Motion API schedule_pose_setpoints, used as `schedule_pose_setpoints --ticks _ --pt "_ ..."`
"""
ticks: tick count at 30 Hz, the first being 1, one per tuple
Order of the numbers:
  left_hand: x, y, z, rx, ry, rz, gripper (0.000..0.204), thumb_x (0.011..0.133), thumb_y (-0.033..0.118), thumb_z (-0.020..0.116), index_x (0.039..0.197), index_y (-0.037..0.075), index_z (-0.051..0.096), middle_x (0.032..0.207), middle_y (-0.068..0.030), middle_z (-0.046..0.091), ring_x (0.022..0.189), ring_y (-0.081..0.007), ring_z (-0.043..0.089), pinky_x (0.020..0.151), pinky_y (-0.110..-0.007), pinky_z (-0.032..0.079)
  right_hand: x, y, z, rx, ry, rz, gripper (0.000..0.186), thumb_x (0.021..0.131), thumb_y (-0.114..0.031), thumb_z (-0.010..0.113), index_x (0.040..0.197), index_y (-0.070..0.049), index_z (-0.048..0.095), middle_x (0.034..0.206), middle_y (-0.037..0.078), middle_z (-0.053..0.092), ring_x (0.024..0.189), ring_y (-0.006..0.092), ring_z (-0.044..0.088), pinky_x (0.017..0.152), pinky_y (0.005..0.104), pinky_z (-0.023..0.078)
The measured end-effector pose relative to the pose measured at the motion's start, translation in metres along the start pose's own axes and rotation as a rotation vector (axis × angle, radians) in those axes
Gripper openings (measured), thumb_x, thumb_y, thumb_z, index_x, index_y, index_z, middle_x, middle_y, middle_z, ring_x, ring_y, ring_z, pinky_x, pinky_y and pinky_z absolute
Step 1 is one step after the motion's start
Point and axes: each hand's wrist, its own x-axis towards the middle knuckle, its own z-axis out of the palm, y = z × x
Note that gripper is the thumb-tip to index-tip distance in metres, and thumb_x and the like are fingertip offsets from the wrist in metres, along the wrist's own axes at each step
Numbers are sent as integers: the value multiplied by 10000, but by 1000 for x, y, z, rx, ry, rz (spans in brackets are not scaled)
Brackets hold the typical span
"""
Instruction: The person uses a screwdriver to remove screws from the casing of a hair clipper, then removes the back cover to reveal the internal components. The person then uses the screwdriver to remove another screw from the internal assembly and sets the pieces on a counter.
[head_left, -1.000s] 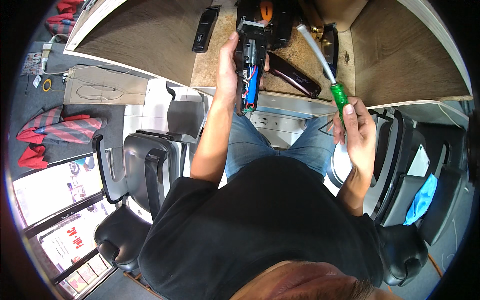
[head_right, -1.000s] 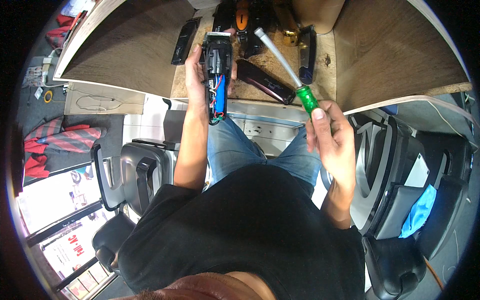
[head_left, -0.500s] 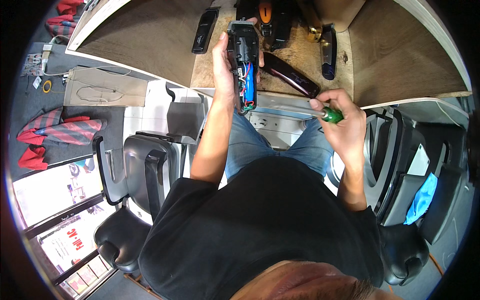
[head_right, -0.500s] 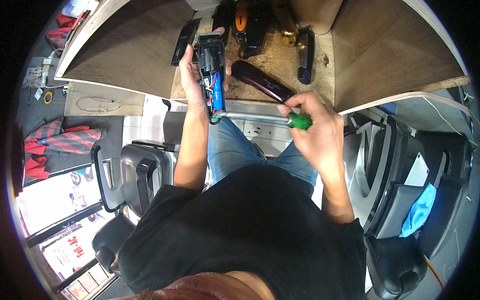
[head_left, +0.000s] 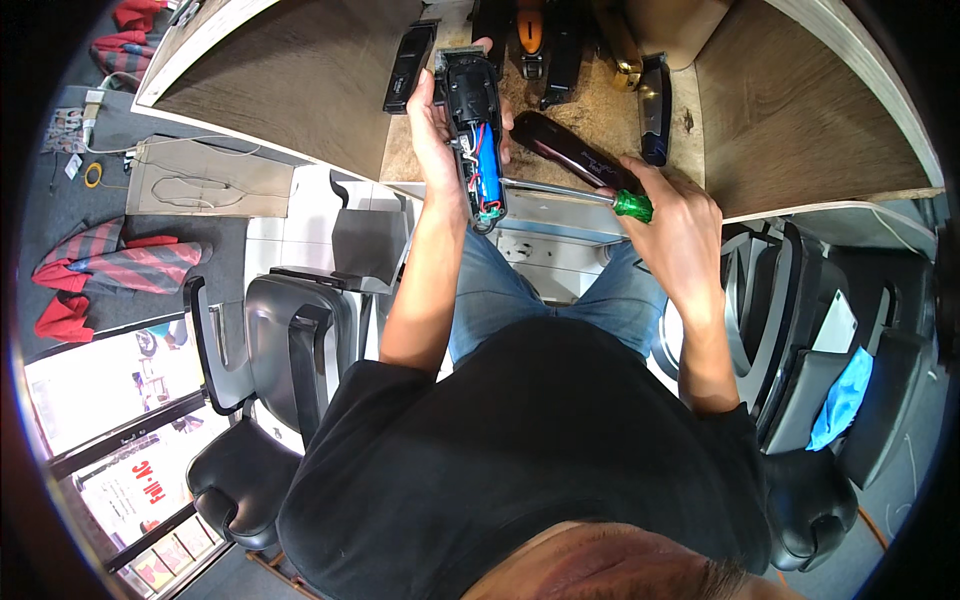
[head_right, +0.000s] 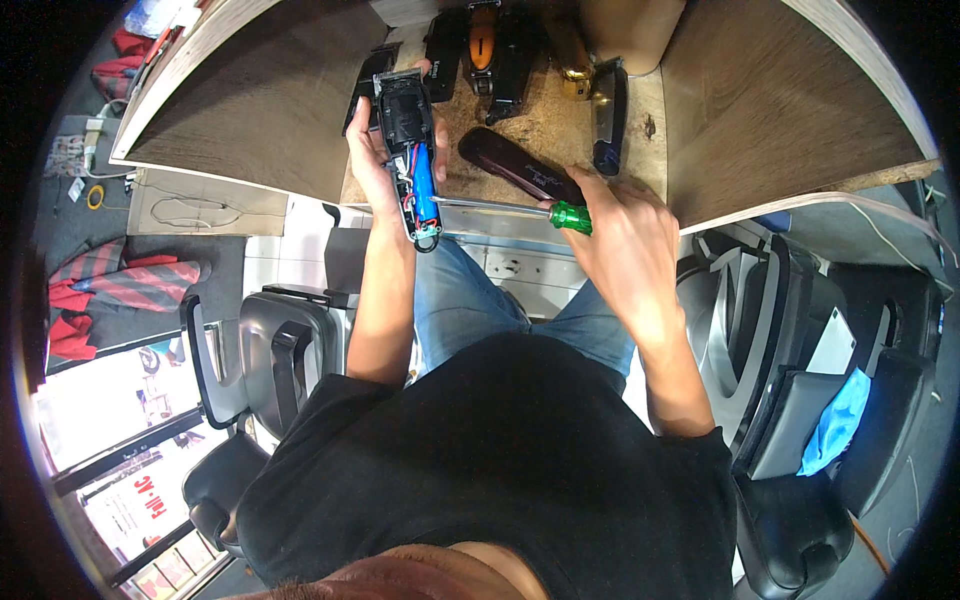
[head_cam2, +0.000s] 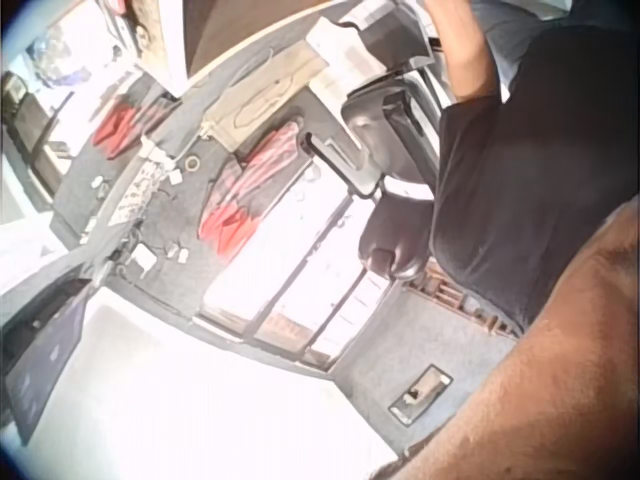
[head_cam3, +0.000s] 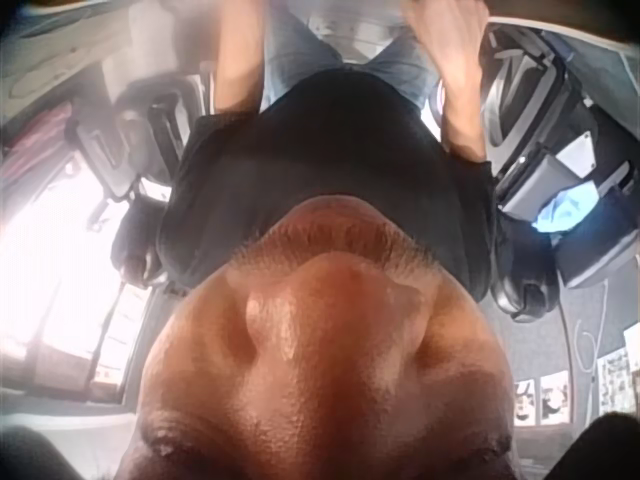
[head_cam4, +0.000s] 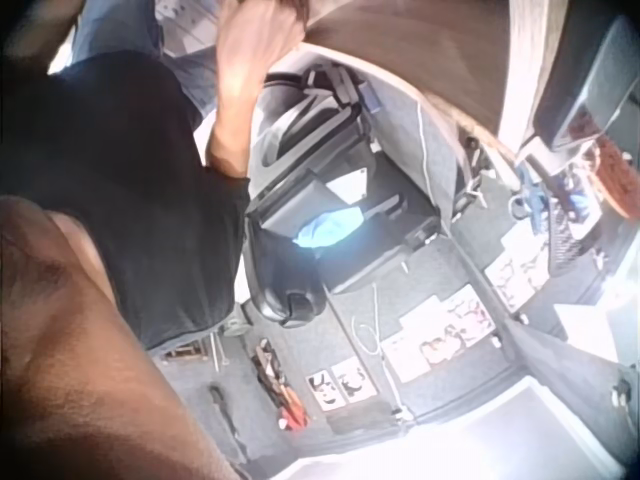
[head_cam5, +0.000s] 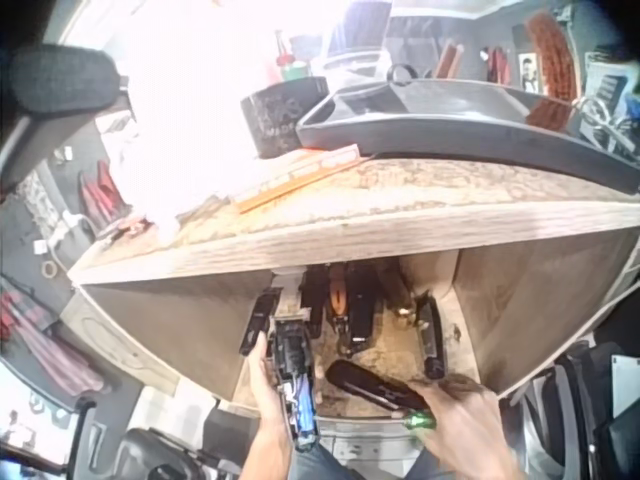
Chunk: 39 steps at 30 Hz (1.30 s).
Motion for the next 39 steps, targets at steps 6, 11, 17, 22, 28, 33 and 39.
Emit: schedule_pose_setpoints --ticks 6,11,17,22,28,33,39 --pt "-1 1 0 -1 -11 9 760 1057 640 272 1496 81 540 681 -113 664 452 -144 566 426 -271 498 1 5 0 1 -91 37 372 808 -196 829 1145 -63 742 856 189 740 800 372 735 717 454 577" --pt "0 -1 -1 -18 -39 42 760 1062 635 263 1501 77 535 691 -119 667 454 -144 567 429 -268 499 1 6 3 32 -53 2 359 837 -252 832 1127 -61 742 833 174 744 774 364 739 708 445 581" --pt "-2 2 1 -47 -12 8 774 1061 646 260 1503 71 531 697 -115 666 454 -145 567 434 -273 508 0 11 7 62 10 -56 363 852 -306 839 1111 -72 738 827 156 746 743 332 747 677 420 581" --pt "0 -2 -4 -62 -24 26 784 1059 653 264 1507 64 525 699 -117 672 455 -151 579 440 -278 518 0 7 1 161 25 -29 356 819 -220 873 1111 -78 728 729 101 686 651 269 694 620 389 542" --pt "0 -1 -4 -59 -32 25 790 1058 657 266 1510 62 522 697 -119 673 457 -152 585 440 -273 518 -1 8 0 206 -35 52 337 825 -232 870 1092 -88 725 728 88 680 674 286 688 643 397 535" --pt "-1 -2 -2 -97 -1 24 776 1067 640 254 1512 62 518 693 -122 669 453 -155 575 431 -273 507 -4 11 3 222 31 18 283 831 -218 865 1038 -87 723 697 85 647 666 286 662 641 402 522" --pt "-5 -1 -1 -112 24 80 740 1079 586 308 1498 7 499 710 -147 629 451 -188 536 425 -281 446 -19 1 -1 339 191 61 259 805 -108 893 960 -34 699 639 59 584 564 217 563 574 336 475"
